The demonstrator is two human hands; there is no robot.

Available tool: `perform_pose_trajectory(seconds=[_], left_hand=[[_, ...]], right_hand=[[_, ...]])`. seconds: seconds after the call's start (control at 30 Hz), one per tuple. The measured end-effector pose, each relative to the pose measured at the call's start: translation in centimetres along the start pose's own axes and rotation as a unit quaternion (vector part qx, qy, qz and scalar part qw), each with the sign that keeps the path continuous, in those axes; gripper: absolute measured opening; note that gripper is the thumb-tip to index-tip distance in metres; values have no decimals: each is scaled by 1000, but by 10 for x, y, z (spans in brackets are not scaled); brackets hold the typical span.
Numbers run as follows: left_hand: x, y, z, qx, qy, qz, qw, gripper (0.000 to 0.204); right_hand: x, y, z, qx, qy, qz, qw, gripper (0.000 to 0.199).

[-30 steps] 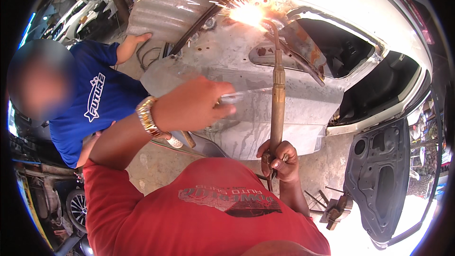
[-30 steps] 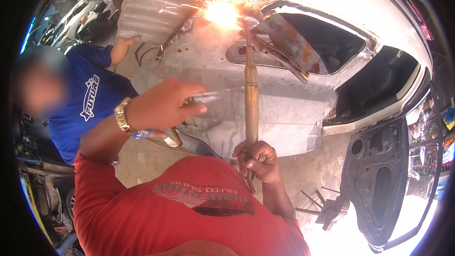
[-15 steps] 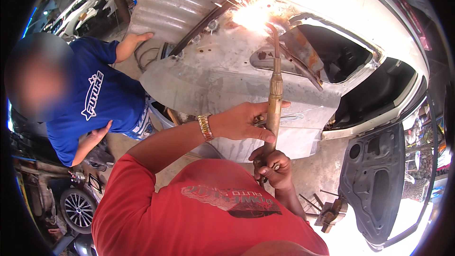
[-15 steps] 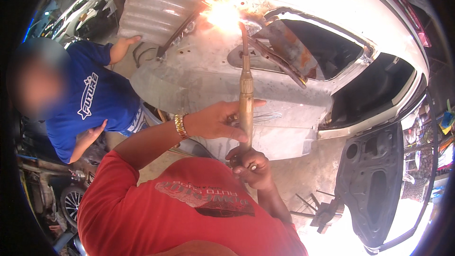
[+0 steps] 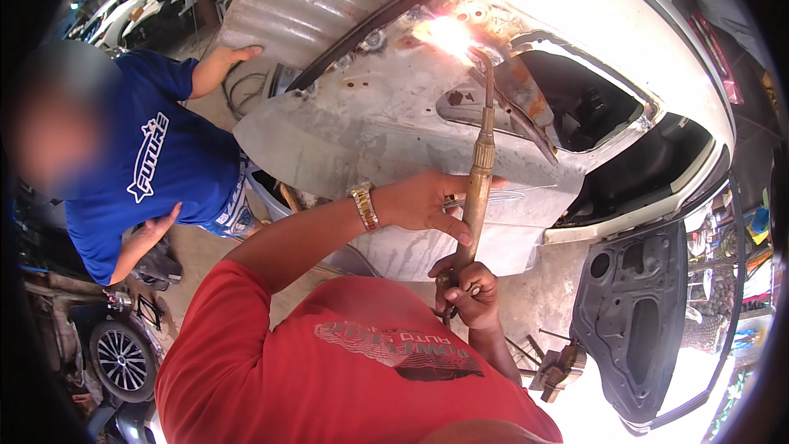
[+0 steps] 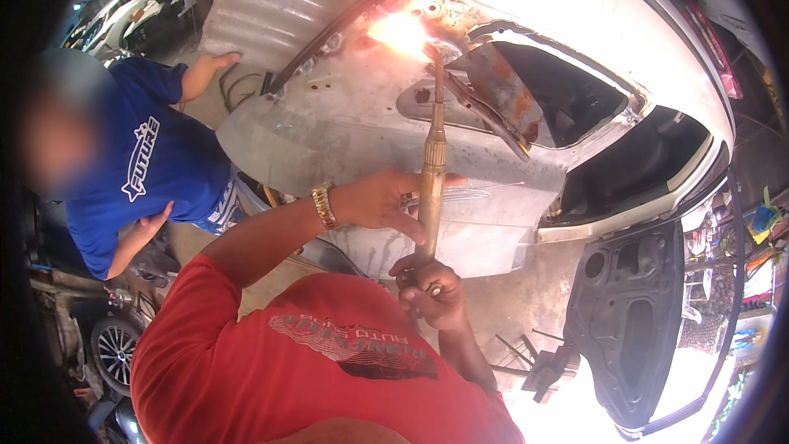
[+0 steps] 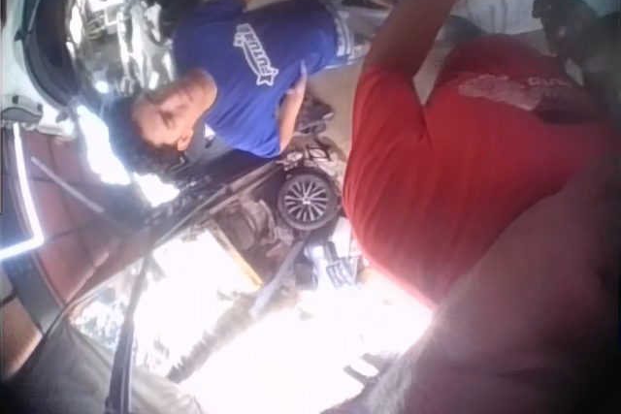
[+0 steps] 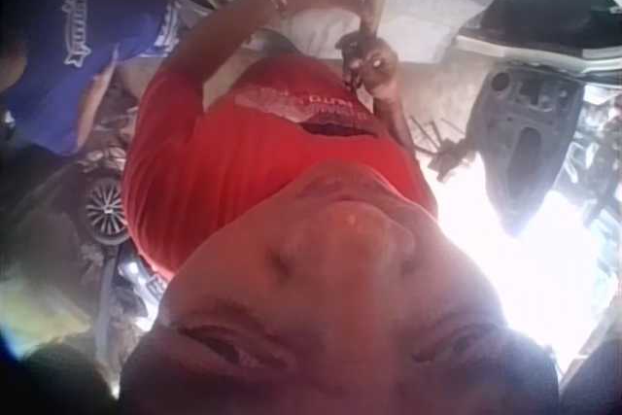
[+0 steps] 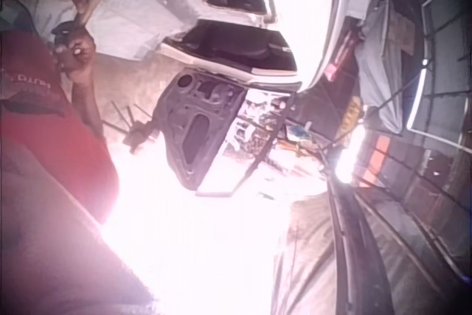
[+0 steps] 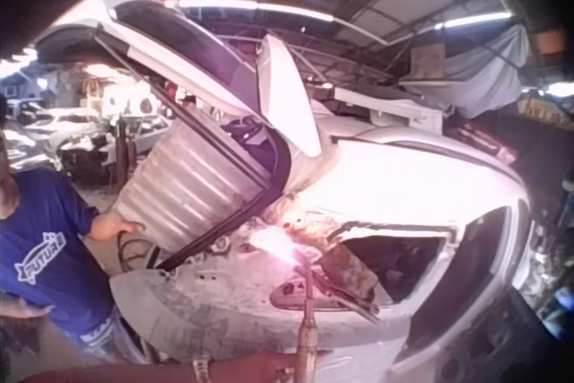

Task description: The person welds a metal sheet onto the front section of a white car using a welding torch and filler wire. A second person assists by holding the sheet in place. The welder then uses a hammer to tap the welded area.

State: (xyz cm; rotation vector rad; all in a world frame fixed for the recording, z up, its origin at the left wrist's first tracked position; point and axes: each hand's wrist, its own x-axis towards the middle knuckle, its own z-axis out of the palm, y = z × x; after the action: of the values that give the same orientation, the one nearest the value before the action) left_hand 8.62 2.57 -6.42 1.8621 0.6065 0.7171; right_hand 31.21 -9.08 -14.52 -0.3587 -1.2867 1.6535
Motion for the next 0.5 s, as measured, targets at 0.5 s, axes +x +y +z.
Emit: perform_pose_trajectory(seconds=[0.5], left_hand=[[-1,-7,-5,31,13,20,999,118]], right_hand=[[6,2,4,6,3,-13,1000,21]])
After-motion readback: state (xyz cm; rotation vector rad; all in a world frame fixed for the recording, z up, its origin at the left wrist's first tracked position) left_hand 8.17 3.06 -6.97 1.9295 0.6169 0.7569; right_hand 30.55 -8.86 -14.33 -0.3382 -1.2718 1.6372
